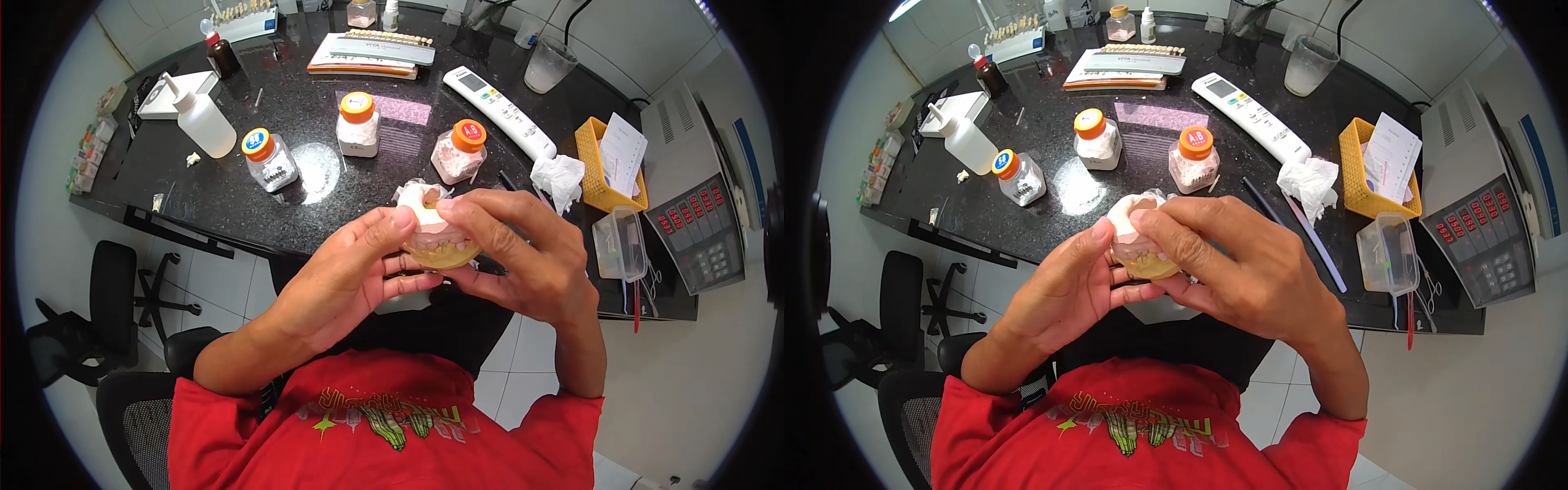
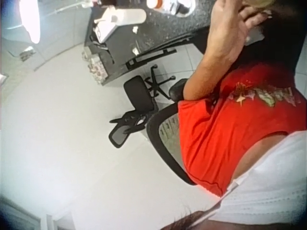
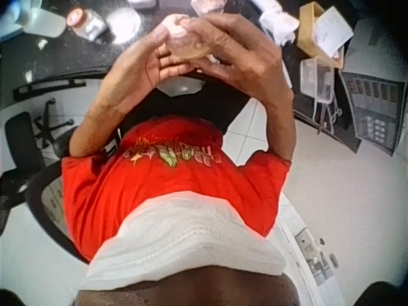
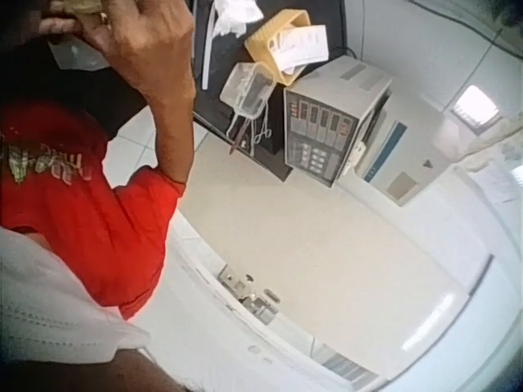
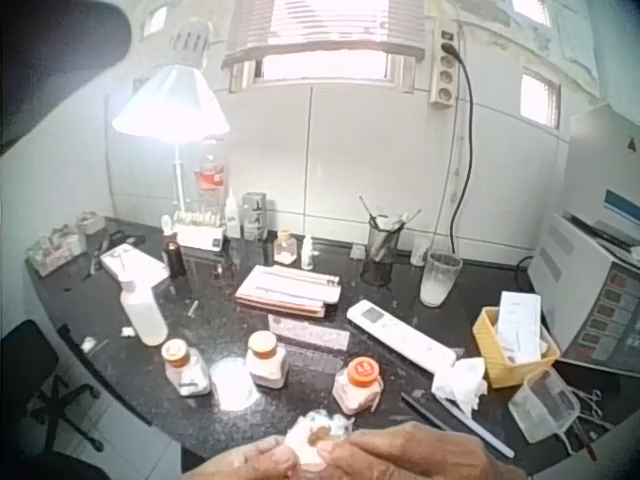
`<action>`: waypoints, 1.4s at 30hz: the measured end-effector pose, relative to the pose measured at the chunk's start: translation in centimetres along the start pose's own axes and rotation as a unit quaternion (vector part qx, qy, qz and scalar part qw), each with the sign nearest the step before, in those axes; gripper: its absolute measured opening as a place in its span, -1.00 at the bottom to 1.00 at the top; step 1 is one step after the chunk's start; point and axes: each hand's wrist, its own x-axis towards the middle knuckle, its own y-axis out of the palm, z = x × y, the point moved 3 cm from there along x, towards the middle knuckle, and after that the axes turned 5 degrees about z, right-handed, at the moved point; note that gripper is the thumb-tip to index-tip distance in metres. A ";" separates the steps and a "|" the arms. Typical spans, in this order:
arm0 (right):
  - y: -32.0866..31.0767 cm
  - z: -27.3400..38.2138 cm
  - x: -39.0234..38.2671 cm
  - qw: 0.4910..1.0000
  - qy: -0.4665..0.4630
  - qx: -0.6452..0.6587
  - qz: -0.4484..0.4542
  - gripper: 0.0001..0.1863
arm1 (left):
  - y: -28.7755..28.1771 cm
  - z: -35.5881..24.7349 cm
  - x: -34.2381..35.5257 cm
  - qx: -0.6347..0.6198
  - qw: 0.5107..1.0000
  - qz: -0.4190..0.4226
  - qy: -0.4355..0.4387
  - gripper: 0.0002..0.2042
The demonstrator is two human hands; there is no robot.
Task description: Applying stain or glaze to a dental prosthetic model using a brush.
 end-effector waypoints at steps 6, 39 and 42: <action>-0.2 -0.9 -0.2 0.999 0.030 0.024 -0.038 -0.33 | 0.0 -0.6 -0.8 0.195 0.977 -0.019 0.084 -0.41; -6.7 -3.2 -7.2 0.919 0.331 0.045 -0.208 -0.84 | -1.3 -0.5 1.8 0.601 0.623 -0.073 0.495 -0.40; -5.9 -3.8 -8.0 0.911 0.409 -0.001 -0.057 -0.81 | -1.5 -0.4 1.5 0.594 0.635 -0.089 0.485 -0.39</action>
